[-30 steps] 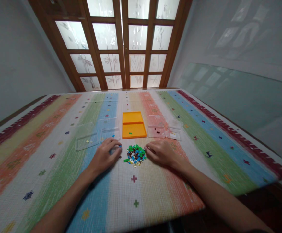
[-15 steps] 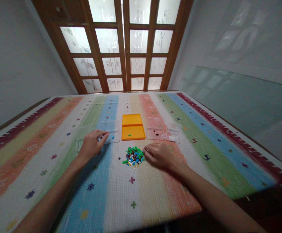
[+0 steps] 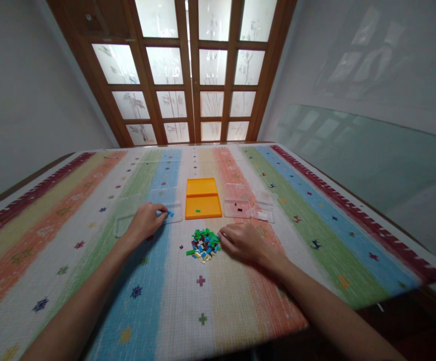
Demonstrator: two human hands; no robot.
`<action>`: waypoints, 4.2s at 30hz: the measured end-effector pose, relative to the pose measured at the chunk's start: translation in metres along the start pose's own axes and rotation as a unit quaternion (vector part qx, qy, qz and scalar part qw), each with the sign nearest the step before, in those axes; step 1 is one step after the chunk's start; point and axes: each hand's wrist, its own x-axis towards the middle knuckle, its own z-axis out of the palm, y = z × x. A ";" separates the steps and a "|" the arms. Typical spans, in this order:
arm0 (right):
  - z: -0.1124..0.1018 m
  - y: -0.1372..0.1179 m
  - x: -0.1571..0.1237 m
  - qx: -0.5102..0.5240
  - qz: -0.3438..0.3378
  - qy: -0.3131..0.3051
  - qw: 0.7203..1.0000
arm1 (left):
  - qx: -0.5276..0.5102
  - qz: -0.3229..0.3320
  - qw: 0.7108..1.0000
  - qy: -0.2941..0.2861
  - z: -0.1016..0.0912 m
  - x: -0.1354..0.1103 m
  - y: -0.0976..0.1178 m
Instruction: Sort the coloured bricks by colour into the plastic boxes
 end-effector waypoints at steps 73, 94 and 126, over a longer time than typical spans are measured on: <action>-0.007 0.022 0.008 0.176 0.080 -0.062 0.979 | -0.148 0.152 0.970 0.122 0.050 -0.058 0.031; -0.009 0.015 0.009 0.111 0.087 -0.068 0.988 | -0.161 0.148 0.970 0.106 0.049 -0.058 0.032; -0.014 0.007 0.014 0.083 0.061 -0.107 0.989 | -0.157 0.152 0.971 0.099 0.050 -0.058 0.033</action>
